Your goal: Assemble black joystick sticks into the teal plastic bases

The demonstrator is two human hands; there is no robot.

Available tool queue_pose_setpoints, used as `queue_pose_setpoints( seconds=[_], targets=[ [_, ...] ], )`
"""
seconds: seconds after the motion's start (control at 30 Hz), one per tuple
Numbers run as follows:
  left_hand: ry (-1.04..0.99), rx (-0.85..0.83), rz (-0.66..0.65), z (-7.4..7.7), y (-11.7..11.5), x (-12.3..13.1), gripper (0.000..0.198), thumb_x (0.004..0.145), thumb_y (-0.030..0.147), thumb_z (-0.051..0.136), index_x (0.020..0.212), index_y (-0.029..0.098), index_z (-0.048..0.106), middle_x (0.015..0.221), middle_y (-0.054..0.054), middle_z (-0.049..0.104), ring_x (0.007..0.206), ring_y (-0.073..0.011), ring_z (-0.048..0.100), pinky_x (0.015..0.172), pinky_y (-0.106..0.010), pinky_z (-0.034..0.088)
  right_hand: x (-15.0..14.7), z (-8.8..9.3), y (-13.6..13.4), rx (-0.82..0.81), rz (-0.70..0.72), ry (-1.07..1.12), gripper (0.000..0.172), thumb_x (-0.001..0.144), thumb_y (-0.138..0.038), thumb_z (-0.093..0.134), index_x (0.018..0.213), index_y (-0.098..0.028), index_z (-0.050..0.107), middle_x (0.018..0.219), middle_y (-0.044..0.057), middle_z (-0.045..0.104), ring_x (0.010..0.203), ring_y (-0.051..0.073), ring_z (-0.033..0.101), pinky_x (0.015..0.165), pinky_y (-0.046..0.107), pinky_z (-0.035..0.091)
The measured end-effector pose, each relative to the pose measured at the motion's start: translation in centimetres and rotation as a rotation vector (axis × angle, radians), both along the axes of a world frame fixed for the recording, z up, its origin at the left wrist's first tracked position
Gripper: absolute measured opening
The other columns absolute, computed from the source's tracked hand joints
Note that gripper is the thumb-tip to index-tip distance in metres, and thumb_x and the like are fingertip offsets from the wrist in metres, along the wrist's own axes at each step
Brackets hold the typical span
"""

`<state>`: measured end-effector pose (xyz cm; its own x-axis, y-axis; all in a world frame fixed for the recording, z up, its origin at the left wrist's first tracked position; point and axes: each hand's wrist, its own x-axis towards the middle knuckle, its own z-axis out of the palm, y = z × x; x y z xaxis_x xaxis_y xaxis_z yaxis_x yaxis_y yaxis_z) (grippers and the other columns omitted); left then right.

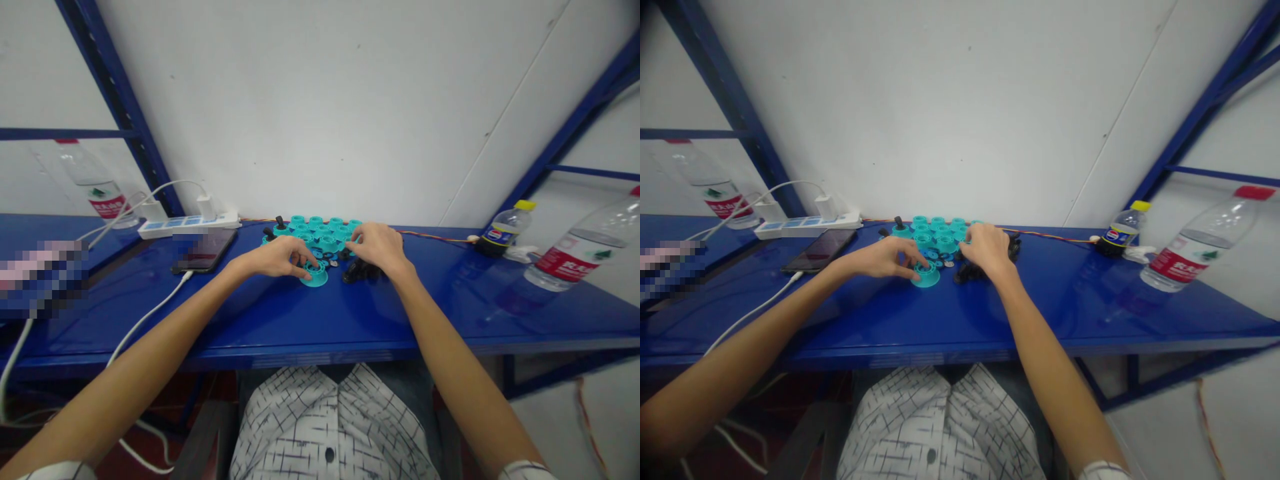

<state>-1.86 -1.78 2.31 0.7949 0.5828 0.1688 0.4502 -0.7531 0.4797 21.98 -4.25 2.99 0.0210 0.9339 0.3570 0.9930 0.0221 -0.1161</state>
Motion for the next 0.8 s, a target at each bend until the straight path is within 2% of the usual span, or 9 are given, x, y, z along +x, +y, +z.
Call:
queue_pose_setpoints(
  seconds=[0.2,0.47,0.57,0.7,0.8],
  targets=[
    [0.025,0.013,-0.012,-0.3,0.2,0.0,0.033,0.074,0.035,0.076,0.102,0.017,0.078,0.079,-0.005,0.069,0.069,-0.0127,0.058,0.063,-0.021,0.042,-0.4,-0.2,0.1,-0.065,0.034,-0.048,0.025,0.080,-0.042,0.066,0.090,-0.023,0.078,0.092,0.012,0.076,0.090,0.028,0.070,0.078,0.037,0.050],
    [0.019,0.003,-0.005,-0.5,0.1,0.0,0.036,0.074,0.038,0.076,0.103,0.017,0.077,0.073,-0.003,0.068,0.067,-0.0128,0.059,0.061,-0.021,0.042,-0.8,-1.0,0.4,-0.037,0.064,-0.088,0.023,0.079,-0.038,0.064,0.088,-0.021,0.077,0.091,0.012,0.076,0.089,0.028,0.069,0.074,0.034,0.049],
    [0.022,0.001,-0.001,-0.5,0.1,0.0,0.039,0.072,0.040,0.078,0.103,0.016,0.077,0.075,-0.003,0.068,0.068,-0.0134,0.059,0.062,-0.022,0.042,-0.6,-0.7,0.5,0.044,0.112,0.047,0.021,0.077,-0.032,0.063,0.090,-0.021,0.076,0.093,0.009,0.076,0.087,0.026,0.069,0.073,0.032,0.048],
    [0.031,-0.061,0.001,-0.3,0.2,-0.1,0.046,0.070,0.041,0.079,0.107,0.015,0.074,0.076,-0.003,0.069,0.068,-0.0138,0.061,0.062,-0.022,0.042,-0.7,0.1,0.2,0.156,0.245,0.319,0.018,0.072,-0.024,0.062,0.083,-0.017,0.074,0.083,0.007,0.074,0.075,0.019,0.065,0.069,0.028,0.046],
    [0.028,-0.119,-0.012,-0.2,0.3,-0.2,0.047,0.071,0.041,0.078,0.109,0.014,0.072,0.075,-0.003,0.070,0.066,-0.0136,0.062,0.061,-0.023,0.043,-1.4,0.4,-0.3,0.145,0.366,0.440,0.019,0.073,-0.023,0.060,0.083,-0.016,0.073,0.077,0.004,0.072,0.065,0.015,0.060,0.064,0.026,0.043]
  ],
)
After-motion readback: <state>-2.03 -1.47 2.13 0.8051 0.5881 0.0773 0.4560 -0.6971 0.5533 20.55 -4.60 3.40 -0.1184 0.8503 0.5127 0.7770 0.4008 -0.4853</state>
